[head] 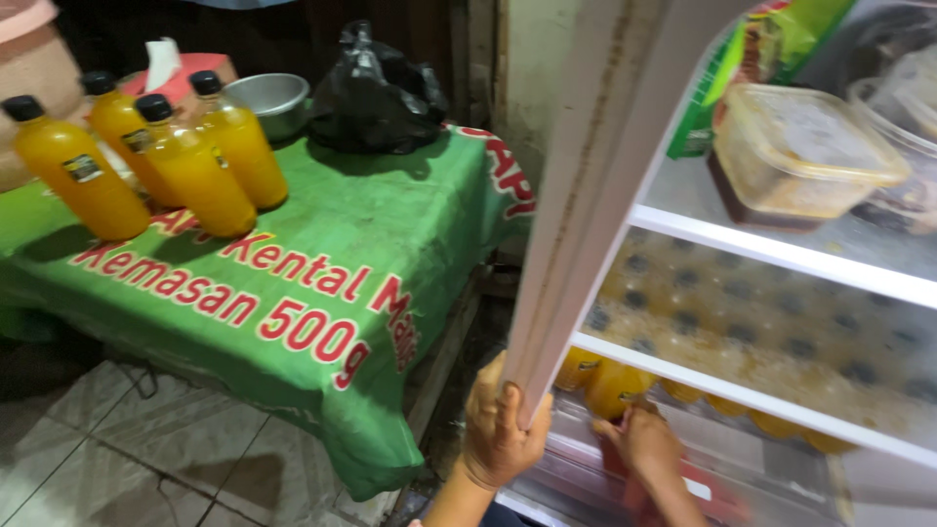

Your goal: The person wipes several plastic bottles filled with orange liquid using a pink cloth and places them one by one into the refrigerator. The bottles are arranged on a lower shelf inside the fridge.

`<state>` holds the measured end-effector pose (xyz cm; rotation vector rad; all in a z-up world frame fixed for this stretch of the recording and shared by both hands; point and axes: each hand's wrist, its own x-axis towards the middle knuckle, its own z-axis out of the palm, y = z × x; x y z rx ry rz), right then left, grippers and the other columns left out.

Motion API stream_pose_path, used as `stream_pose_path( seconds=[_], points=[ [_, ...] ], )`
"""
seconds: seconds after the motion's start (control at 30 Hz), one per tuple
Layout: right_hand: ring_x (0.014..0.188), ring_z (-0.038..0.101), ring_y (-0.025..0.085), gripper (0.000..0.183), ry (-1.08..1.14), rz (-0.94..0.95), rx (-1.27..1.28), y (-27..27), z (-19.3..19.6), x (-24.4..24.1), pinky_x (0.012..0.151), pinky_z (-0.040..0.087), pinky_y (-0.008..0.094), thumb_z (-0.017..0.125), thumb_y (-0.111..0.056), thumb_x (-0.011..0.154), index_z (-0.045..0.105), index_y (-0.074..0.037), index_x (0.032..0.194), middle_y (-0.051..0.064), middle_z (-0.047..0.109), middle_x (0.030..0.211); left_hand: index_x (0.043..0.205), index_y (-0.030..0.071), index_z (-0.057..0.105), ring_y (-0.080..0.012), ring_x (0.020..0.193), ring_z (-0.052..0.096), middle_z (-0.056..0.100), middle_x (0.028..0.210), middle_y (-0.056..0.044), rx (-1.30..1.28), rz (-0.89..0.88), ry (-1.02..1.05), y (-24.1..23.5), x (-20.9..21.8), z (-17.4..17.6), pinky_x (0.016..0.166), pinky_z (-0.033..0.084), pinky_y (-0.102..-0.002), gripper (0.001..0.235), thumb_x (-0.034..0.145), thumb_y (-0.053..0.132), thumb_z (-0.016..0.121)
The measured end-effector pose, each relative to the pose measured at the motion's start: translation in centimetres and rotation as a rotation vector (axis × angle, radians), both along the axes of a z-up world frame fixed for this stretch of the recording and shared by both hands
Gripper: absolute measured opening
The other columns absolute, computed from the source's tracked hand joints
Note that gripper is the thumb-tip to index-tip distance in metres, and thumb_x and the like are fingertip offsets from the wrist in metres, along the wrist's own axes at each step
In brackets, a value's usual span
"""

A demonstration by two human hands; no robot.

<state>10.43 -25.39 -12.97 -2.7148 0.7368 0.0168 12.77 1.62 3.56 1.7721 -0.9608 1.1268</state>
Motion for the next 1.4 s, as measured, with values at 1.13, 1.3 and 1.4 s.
stream_pose_path(
  seconds=[1.13, 1.3, 1.4],
  points=[
    [0.081, 0.075, 0.016, 0.025, 0.179, 0.289, 0.551, 5.8, 1.7, -3.8, 0.077, 0.059, 0.033, 0.071, -0.029, 0.091, 0.078, -0.014, 0.11, 0.005, 0.08, 0.089, 0.16, 0.016, 0.014, -0.0504, 0.117, 0.06, 0.05, 0.143, -0.034, 0.03, 0.076, 0.064, 0.5, -0.8, -1.1, 0.093, 0.051, -0.056, 0.093, 0.093, 0.013, 0.079],
    [0.079, 0.075, 0.015, 0.025, 0.151, 0.26, 0.63, 3.9, -2.1, -8.2, 0.077, 0.061, 0.032, 0.07, -0.029, 0.091, 0.078, -0.014, 0.11, 0.004, 0.081, 0.088, 0.151, 0.01, 0.024, -0.0505, 0.116, 0.06, 0.049, 0.14, -0.035, -0.003, 0.07, 0.139, -0.3, -1.3, -1.1, 0.094, 0.051, -0.055, 0.08, 0.09, 0.008, 0.077],
    [0.078, 0.076, 0.015, 0.026, 0.041, 0.285, 0.669, 3.2, -5.2, -9.3, 0.076, 0.061, 0.032, 0.07, -0.028, 0.091, 0.078, -0.014, 0.11, 0.003, 0.081, 0.087, 0.155, 0.01, 0.02, -0.0531, 0.122, 0.057, 0.047, 0.142, -0.035, -0.032, 0.033, 0.088, -0.5, -1.3, -0.9, 0.101, 0.051, -0.057, 0.082, 0.093, 0.004, 0.073]
  ],
)
